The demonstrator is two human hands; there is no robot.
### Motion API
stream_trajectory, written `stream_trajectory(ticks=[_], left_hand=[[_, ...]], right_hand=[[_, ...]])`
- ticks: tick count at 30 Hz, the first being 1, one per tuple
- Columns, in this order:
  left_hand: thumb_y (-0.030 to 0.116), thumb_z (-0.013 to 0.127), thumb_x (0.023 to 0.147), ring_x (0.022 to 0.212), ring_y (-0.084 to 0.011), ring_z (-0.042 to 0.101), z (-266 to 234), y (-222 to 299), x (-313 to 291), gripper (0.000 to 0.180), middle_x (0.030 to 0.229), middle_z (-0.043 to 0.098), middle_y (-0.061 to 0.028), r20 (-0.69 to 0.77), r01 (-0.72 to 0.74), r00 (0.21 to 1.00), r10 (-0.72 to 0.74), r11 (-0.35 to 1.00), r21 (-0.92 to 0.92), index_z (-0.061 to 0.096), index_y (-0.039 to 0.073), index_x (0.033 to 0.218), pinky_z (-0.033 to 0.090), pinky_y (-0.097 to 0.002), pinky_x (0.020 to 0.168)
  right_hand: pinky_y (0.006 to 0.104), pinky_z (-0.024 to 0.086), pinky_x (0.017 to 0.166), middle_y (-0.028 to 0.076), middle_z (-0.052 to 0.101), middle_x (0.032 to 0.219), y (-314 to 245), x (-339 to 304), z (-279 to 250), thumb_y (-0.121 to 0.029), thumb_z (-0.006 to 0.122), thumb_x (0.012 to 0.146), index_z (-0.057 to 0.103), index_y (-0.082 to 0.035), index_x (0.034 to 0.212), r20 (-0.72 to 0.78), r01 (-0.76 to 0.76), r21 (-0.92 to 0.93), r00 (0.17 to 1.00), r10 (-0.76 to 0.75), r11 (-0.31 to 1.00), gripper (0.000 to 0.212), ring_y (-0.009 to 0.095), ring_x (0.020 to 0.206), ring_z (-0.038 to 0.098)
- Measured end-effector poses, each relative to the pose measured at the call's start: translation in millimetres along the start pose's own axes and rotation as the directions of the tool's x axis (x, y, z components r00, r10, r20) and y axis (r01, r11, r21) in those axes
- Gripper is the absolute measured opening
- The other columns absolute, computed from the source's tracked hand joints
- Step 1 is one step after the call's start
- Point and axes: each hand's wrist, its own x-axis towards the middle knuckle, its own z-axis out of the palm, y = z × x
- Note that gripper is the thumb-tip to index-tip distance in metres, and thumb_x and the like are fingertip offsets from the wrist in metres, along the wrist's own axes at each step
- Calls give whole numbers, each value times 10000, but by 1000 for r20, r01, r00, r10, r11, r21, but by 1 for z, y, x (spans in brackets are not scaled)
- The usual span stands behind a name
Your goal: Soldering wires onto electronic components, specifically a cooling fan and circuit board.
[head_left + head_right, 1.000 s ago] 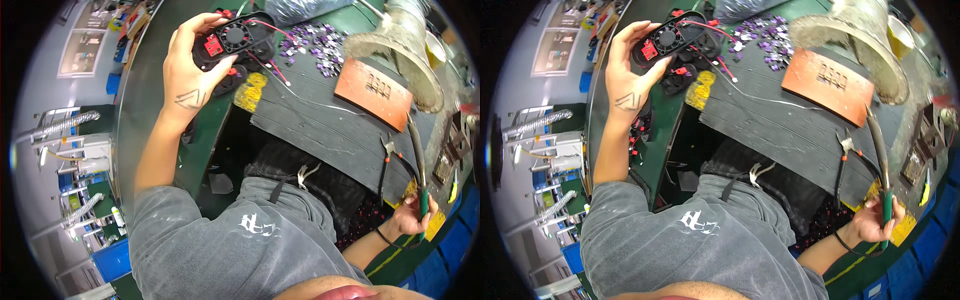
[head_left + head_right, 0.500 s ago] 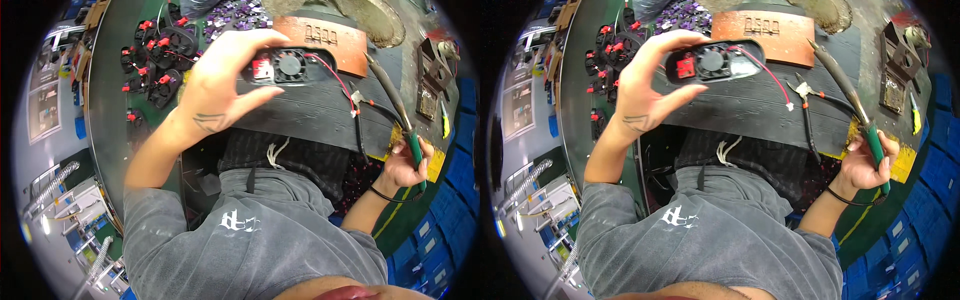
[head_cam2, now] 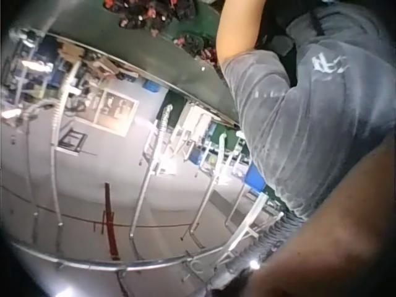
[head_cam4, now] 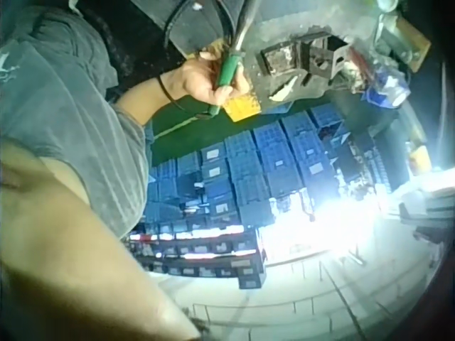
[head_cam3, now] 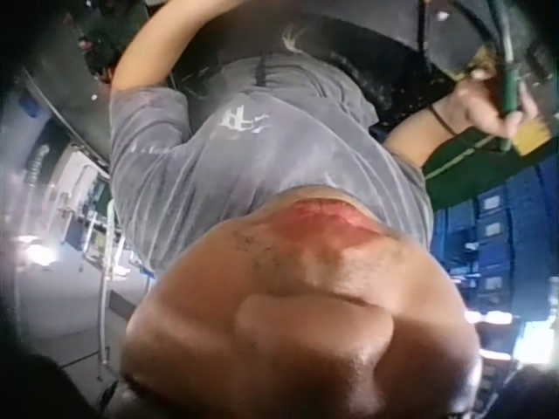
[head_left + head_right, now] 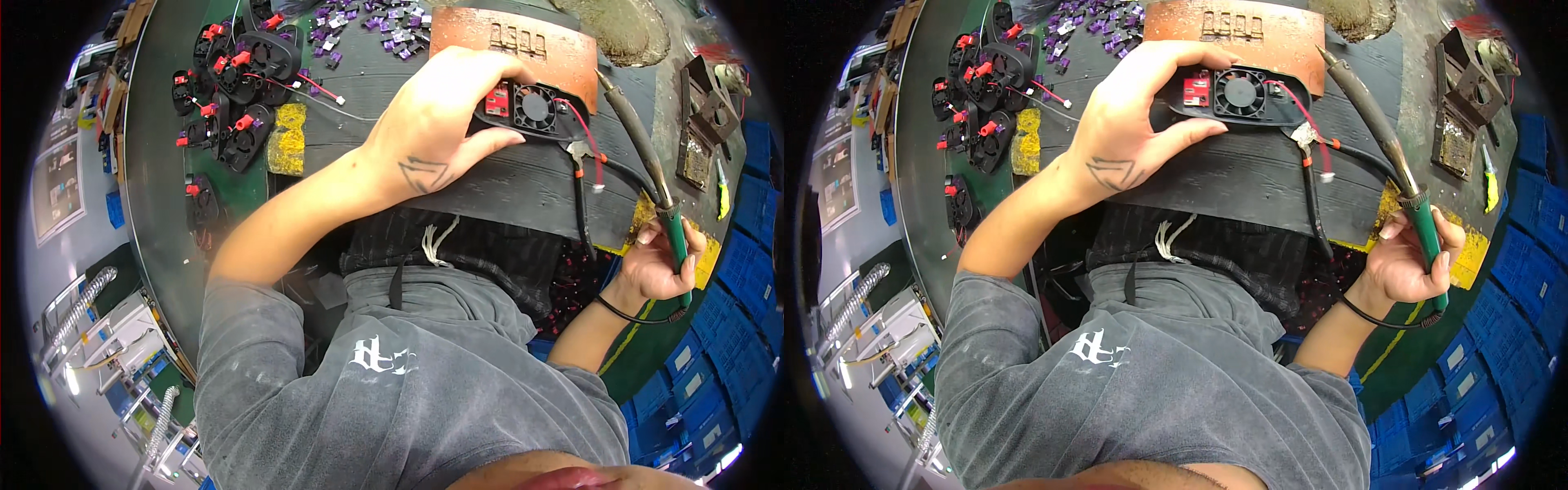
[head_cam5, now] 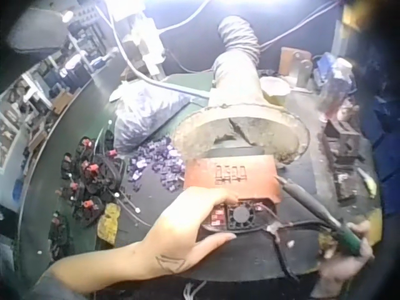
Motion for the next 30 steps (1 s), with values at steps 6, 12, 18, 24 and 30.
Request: stream_trajectory(ticks=[6, 12, 18, 24, 30], left_hand=[[149, 818, 670, 962, -300, 590, 6, -1, -3, 568, 1069, 646, -122, -55, 19, 998, -11, 990, 142, 588, 21, 1173, 467, -367, 872], [230, 825, 667, 947, -315, 583, -4, 1, -2, 495, 996, 637, -114, -1, 53, 998, -55, 965, 257, 633, 27, 1076, 463, -367, 854], [265, 837, 679, 917, -272, 601, -1, 7, -5, 461, 960, 642, -102, -39, 199, 980, -196, 968, 152, 658, 34, 1036, 482, -355, 822], [251, 835, 686, 845, -245, 610, 2, 0, -6, 463, 946, 638, -92, -95, 147, 986, -134, 977, 152, 651, 28, 1049, 491, -325, 765], [235, 836, 681, 651, -151, 512, 4, 6, -9, 474, 890, 546, -48, 8, 264, 964, -265, 962, 74, 630, 36, 1059, 463, -274, 616]], right_hand=[[289, 453, 460, 224, 667, 975, 0, 1, 1, -369, 455, 854, 617, 6, 1048, -8, 2, -3, 1000, -2, 1000, 452, 279, 660, 634], [285, 453, 454, 246, 668, 935, -1, 0, 2, -374, 455, 852, 616, 0, 1039, -66, 0, -37, 998, -3, 999, 449, 268, 618, 620], [283, 450, 452, 255, 670, 911, 1, 0, 3, -381, 452, 852, 615, 3, 1029, -75, 18, -43, 997, -21, 999, 452, 255, 568, 598], [281, 450, 449, 261, 669, 906, 2, 0, 2, -378, 454, 852, 614, 3, 1031, -57, 15, -34, 998, -17, 999, 450, 255, 562, 596], [278, 458, 450, 254, 669, 906, 1, 1, 2, -375, 449, 854, 613, 5, 1035, -73, 20, -53, 997, -24, 998, 451, 256, 573, 603]])
